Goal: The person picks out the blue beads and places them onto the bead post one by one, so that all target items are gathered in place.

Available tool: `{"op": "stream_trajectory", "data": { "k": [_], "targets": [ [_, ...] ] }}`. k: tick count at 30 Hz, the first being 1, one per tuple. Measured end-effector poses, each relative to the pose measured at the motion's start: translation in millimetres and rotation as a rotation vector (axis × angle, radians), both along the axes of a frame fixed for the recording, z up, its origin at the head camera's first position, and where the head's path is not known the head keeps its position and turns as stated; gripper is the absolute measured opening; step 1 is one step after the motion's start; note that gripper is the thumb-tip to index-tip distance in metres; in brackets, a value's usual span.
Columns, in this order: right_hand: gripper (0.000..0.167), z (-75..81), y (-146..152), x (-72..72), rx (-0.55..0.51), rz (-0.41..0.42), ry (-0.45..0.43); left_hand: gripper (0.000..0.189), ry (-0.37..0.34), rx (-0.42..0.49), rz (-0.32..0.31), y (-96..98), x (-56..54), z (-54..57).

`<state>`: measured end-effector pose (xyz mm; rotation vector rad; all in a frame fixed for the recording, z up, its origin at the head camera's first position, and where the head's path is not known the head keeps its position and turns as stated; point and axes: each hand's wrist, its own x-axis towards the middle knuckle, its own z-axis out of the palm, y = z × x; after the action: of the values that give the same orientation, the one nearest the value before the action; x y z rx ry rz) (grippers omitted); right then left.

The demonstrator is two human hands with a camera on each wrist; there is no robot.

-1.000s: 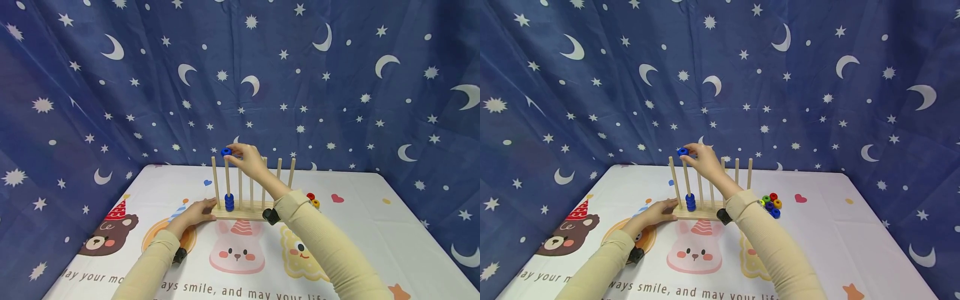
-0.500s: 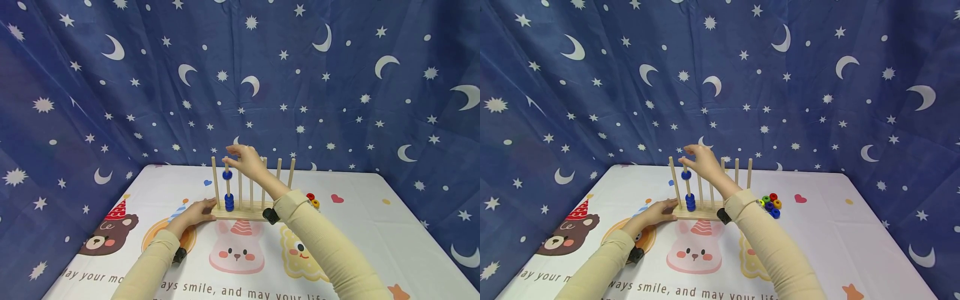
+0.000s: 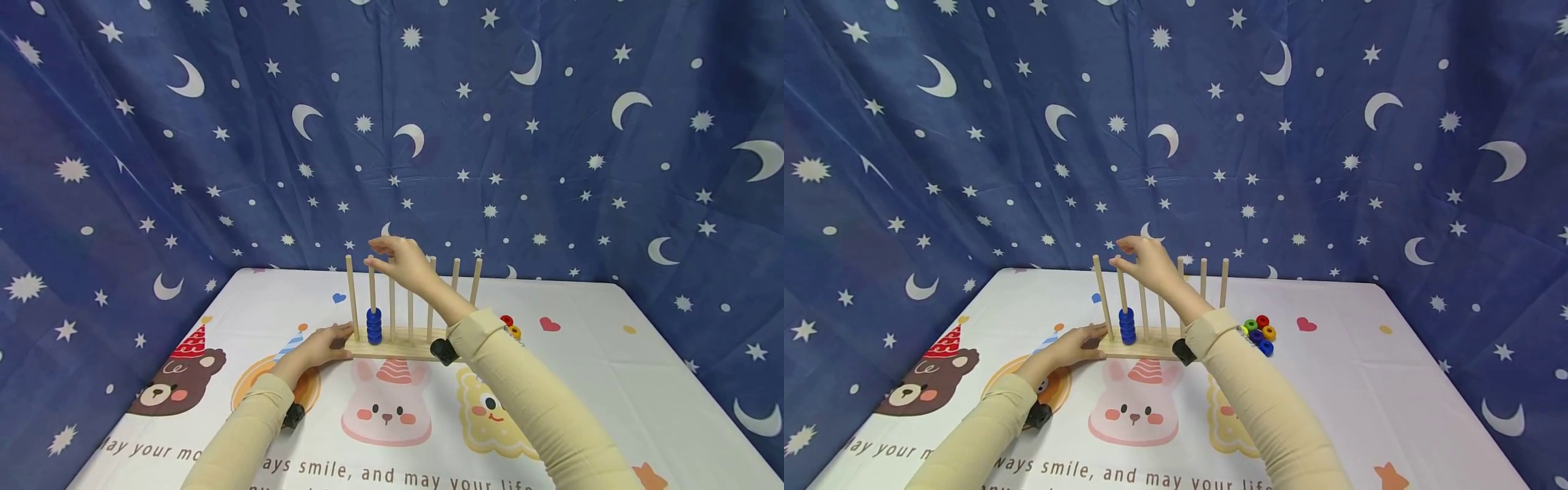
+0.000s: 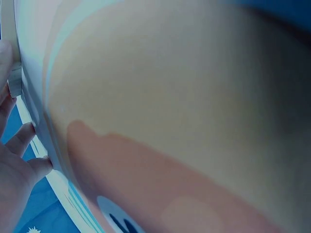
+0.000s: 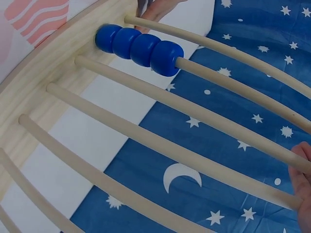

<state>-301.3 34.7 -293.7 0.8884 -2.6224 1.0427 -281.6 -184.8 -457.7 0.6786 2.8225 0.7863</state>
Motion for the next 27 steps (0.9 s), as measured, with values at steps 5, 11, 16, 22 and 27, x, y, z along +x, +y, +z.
{"op": "stream_trajectory", "data": {
  "k": [5, 11, 16, 22, 27],
  "targets": [
    [0.041, -0.3, 1, 0.2, -0.003, 0.001, 0.000, 0.063, -0.018, 0.002, 0.007, 0.6, -0.2, -0.3],
    [0.041, -0.5, 2, 0.9, -0.014, 0.021, 0.007, 0.064, -0.012, 0.000, 0.003, 0.7, -0.3, 0.6],
    [0.042, -0.7, 7, 1.4, -0.035, 0.069, 0.028, 0.063, -0.007, 0.004, 0.003, 0.7, -1.4, 1.8],
    [0.037, -4.2, 13, 1.8, -0.112, 0.096, 0.047, 0.063, 0.006, 0.004, -0.003, 0.0, -1.5, 1.6],
    [0.034, -5.3, 15, 6.1, -0.169, 0.119, 0.075, 0.063, 0.014, 0.001, -0.005, -1.2, -0.8, 0.4]
  ]
}}
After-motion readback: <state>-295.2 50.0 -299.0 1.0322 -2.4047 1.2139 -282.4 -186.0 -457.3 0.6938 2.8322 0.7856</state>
